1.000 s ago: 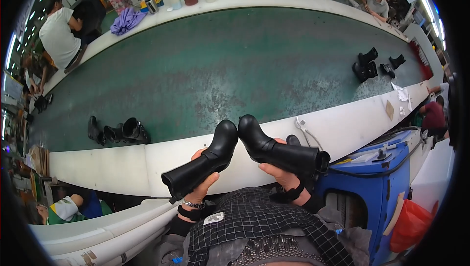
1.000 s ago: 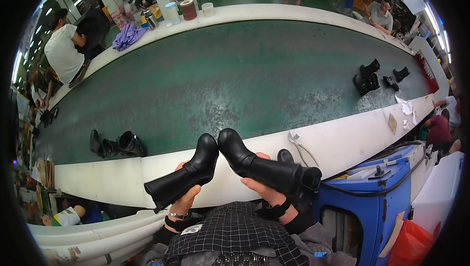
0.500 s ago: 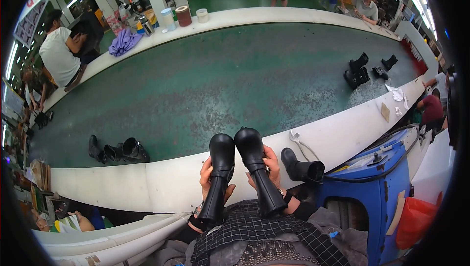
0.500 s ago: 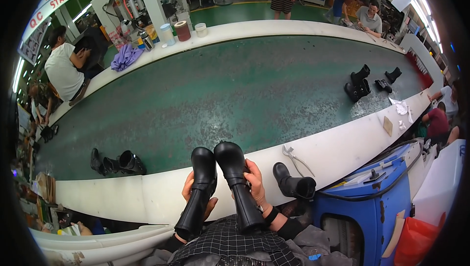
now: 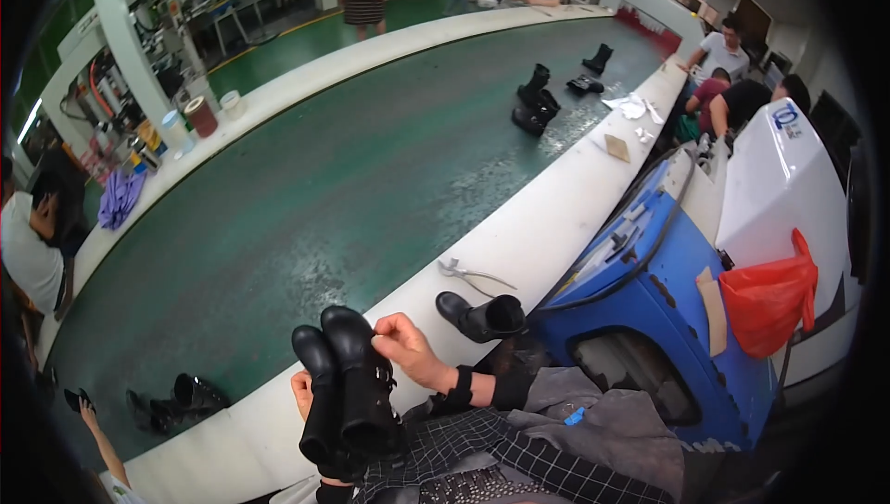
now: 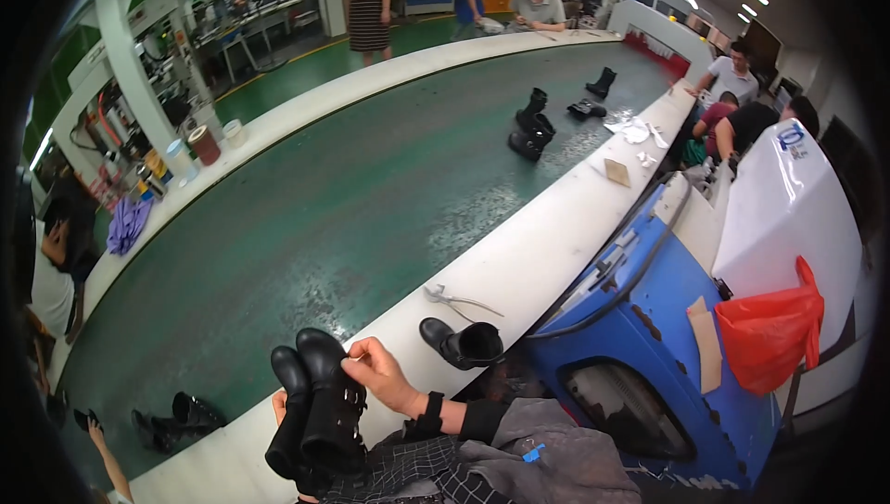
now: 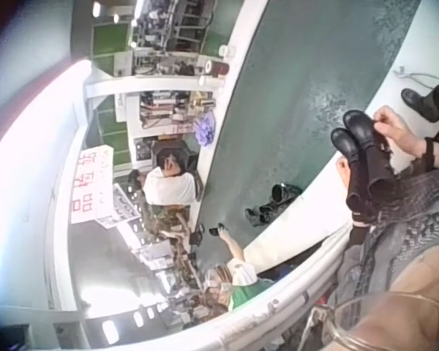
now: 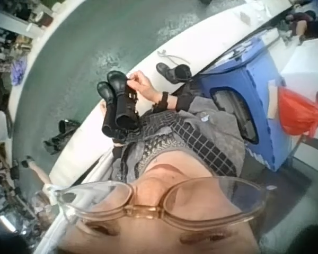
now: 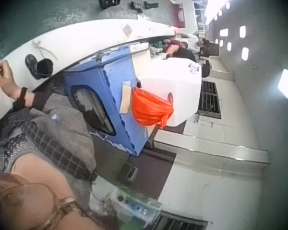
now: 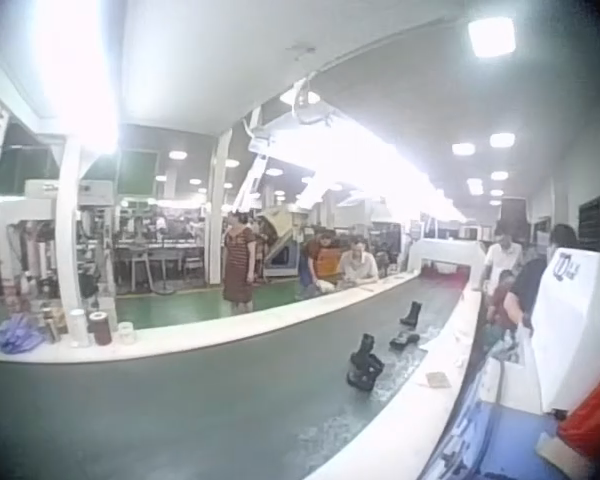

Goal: Inspecting and comparing finished black boots on a conveyor belt in a factory setting.

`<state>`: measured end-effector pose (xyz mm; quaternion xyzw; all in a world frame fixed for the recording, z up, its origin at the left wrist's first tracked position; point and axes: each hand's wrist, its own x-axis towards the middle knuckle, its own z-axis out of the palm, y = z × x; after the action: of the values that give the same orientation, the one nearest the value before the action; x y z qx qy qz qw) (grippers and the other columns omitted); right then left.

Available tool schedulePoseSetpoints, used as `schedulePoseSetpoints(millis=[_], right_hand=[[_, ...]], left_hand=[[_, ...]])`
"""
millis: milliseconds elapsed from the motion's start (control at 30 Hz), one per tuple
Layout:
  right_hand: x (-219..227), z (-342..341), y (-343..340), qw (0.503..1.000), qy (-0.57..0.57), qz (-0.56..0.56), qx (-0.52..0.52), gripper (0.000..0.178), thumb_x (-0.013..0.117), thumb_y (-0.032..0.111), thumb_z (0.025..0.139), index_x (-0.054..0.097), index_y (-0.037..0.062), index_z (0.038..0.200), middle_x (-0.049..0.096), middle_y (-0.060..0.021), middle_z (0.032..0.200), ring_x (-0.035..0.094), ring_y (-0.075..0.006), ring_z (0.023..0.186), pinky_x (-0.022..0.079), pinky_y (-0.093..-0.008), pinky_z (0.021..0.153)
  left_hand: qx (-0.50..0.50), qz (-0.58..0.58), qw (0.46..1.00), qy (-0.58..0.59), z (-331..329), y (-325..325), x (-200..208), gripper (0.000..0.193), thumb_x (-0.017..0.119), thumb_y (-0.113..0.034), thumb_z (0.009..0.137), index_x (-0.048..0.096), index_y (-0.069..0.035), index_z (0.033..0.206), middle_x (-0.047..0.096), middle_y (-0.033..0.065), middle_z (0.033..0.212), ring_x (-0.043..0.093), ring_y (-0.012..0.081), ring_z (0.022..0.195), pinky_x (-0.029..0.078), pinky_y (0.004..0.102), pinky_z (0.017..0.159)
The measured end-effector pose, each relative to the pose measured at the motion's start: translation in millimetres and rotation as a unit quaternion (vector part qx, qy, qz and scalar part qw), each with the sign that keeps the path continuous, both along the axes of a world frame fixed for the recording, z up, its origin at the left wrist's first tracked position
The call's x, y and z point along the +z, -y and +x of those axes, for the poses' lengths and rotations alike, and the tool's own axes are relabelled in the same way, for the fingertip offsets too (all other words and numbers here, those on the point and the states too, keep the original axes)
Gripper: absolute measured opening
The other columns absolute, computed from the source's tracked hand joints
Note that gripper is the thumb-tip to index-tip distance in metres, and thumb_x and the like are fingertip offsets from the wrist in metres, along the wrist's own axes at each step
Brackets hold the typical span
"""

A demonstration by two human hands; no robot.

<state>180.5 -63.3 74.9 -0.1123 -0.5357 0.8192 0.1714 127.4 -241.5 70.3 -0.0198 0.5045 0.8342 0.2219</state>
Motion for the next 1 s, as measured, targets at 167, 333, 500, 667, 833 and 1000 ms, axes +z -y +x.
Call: schedulePoseSetpoints(millis=[167, 333, 500, 667, 833, 1000], right_hand=[[-6.3, -2.5, -1.8, 0.958, 0.110, -0.184, 0.190, 0.046, 0.057, 0.038, 0.090, 0.053, 0.0019, 0.117, 0.060, -0.0049, 0.105, 0.059, -0.0107, 0.088, 0.048, -0.0242, 0.078], [-2.7, 1.2, -7.2, 0.906, 0.147, -0.307, 0.251, 0.036, 0.052, 0.033, 0.094, 0.058, 0.0031, 0.113, 0.065, -0.0046, 0.100, 0.063, -0.0122, 0.089, 0.052, -0.0269, 0.081], [5.6, -11.6, -10.6, 0.901, 0.099, -0.359, 0.223, 0.035, 0.052, 0.032, 0.093, 0.058, 0.0037, 0.113, 0.066, -0.0070, 0.102, 0.065, -0.0155, 0.089, 0.053, -0.0303, 0.080], [13.9, -15.2, -25.3, 0.927, 0.042, -0.345, 0.143, 0.041, 0.056, 0.036, 0.089, 0.056, 0.0059, 0.117, 0.062, -0.0074, 0.112, 0.060, -0.0213, 0.103, 0.046, -0.0393, 0.092], [18.3, -8.7, -14.6, 0.947, 0.072, -0.304, 0.074, 0.040, 0.060, 0.032, 0.088, 0.054, 0.0031, 0.115, 0.060, -0.0099, 0.109, 0.060, -0.0193, 0.098, 0.054, -0.0335, 0.083], [18.0, -4.9, 4.0, 0.946, 0.096, -0.306, 0.056, 0.044, 0.060, 0.034, 0.088, 0.052, 0.0023, 0.117, 0.058, -0.0095, 0.110, 0.058, -0.0181, 0.100, 0.053, -0.0328, 0.086]], left_hand=[[-0.066, 0.338, 0.883, 0.318, -7.6, 16.8, -26.1, 0.037, 0.057, -0.031, 0.091, 0.049, -0.008, 0.119, 0.058, 0.0111, 0.111, 0.058, 0.0237, 0.100, 0.049, 0.0393, 0.090], [-0.089, 0.308, 0.908, 0.268, -9.6, 19.0, -34.6, 0.043, 0.060, -0.029, 0.089, 0.052, -0.005, 0.124, 0.057, 0.0133, 0.123, 0.057, 0.0270, 0.110, 0.046, 0.0449, 0.099], [-0.039, 0.296, 0.915, 0.270, -16.5, 15.8, -12.9, 0.039, 0.059, -0.024, 0.088, 0.054, -0.004, 0.121, 0.060, 0.0132, 0.118, 0.059, 0.0278, 0.107, 0.046, 0.0440, 0.098], [0.058, 0.330, 0.913, 0.233, -30.1, 27.2, -0.1, 0.038, 0.061, -0.014, 0.084, 0.054, -0.005, 0.121, 0.060, 0.0116, 0.118, 0.059, 0.0280, 0.105, 0.049, 0.0420, 0.093], [0.142, 0.264, 0.936, 0.185, -23.7, 32.7, 0.6, 0.034, 0.068, -0.018, 0.081, 0.054, -0.006, 0.109, 0.062, 0.0075, 0.105, 0.063, 0.0214, 0.092, 0.057, 0.0314, 0.068], [0.158, 0.213, 0.947, 0.181, -14.8, 31.6, 1.5, 0.030, 0.071, -0.020, 0.080, 0.057, -0.009, 0.104, 0.064, 0.0043, 0.095, 0.064, 0.0168, 0.082, 0.056, 0.0287, 0.064]])
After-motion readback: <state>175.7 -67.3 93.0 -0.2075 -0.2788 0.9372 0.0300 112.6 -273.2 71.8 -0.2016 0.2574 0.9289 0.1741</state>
